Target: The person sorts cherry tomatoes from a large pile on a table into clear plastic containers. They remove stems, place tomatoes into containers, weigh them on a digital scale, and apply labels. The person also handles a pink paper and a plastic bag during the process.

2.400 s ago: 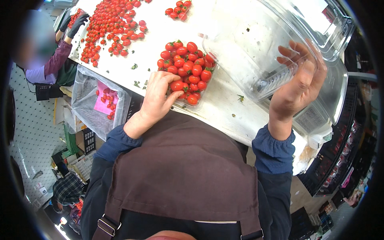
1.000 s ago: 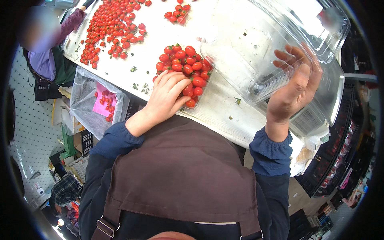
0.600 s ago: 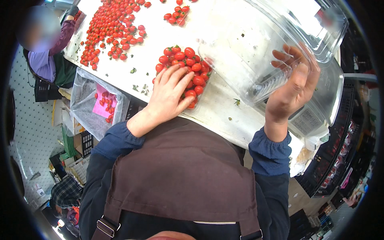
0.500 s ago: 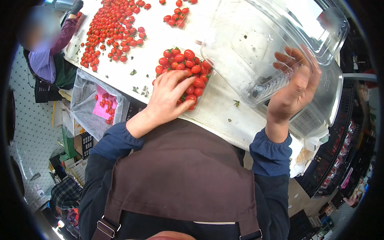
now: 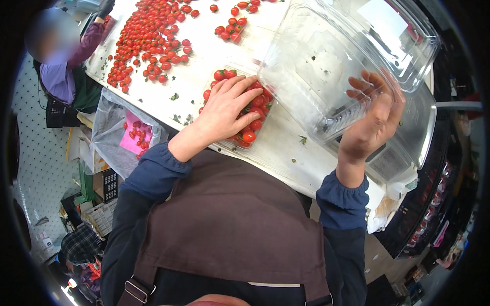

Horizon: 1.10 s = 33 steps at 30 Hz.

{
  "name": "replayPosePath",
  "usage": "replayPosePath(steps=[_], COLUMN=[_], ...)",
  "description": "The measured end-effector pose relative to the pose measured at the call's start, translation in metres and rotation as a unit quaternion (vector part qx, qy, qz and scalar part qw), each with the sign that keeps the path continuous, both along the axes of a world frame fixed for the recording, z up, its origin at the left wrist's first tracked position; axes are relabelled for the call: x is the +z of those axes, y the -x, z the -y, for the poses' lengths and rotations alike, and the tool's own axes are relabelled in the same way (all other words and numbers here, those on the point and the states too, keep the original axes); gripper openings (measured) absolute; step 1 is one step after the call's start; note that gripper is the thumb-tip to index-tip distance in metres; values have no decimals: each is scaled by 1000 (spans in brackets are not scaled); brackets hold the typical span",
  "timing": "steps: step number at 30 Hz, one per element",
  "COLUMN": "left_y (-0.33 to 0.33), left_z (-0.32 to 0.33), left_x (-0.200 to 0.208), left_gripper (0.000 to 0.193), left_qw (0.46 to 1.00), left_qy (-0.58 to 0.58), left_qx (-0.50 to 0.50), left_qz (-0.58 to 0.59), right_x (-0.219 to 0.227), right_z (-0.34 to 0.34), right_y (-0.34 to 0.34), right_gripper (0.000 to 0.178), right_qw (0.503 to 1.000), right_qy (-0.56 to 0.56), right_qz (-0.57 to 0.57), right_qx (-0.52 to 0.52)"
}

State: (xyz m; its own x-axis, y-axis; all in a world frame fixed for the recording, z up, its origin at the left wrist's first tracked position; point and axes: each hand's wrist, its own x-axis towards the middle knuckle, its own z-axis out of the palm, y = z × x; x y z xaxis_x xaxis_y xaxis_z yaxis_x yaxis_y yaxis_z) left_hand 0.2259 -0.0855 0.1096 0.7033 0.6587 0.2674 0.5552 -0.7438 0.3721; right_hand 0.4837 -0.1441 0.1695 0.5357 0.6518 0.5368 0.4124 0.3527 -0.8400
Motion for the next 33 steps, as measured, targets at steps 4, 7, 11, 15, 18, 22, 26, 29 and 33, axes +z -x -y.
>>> replayPosePath(steps=[4,7,11,15,18,22,26,29,33], left_y=[38,73,70,42,40,47,56,56,68], left_z=[-25,-35,-65,-87,-90,-77,-61,-50,-41], left_x=[-4,-33,-48,-42,-36,-34,-34,-19,-28], left_gripper=[29,22,34,36,33,27,33,41,50], left_qw=[986,928,854,795,752,689,652,656,635], left_qy=[-44,144,373,522,585,630,662,680,703], left_qx=[55,263,282,202,146,120,131,154,112], left_qz=[153,220,228,234,267,337,345,290,299], right_x=[-1,-2,-1,1,4,3,5,8,12], right_z=[1,0,-2,1,3,5,3,1,-3], right_y=[-5,-6,-1,-2,-3,-7,-5,-3,-7], right_gripper=[52,53,52,51,51,50,48,45,38], right_qw=[1000,1000,1000,1000,1000,1000,1000,1000,997], right_qy=[-6,2,2,-8,-7,-5,-1,-4,17], right_qz=[5,-12,0,7,5,10,6,-9,68], right_qx=[-11,-5,3,2,-6,-8,-11,-15,-27])
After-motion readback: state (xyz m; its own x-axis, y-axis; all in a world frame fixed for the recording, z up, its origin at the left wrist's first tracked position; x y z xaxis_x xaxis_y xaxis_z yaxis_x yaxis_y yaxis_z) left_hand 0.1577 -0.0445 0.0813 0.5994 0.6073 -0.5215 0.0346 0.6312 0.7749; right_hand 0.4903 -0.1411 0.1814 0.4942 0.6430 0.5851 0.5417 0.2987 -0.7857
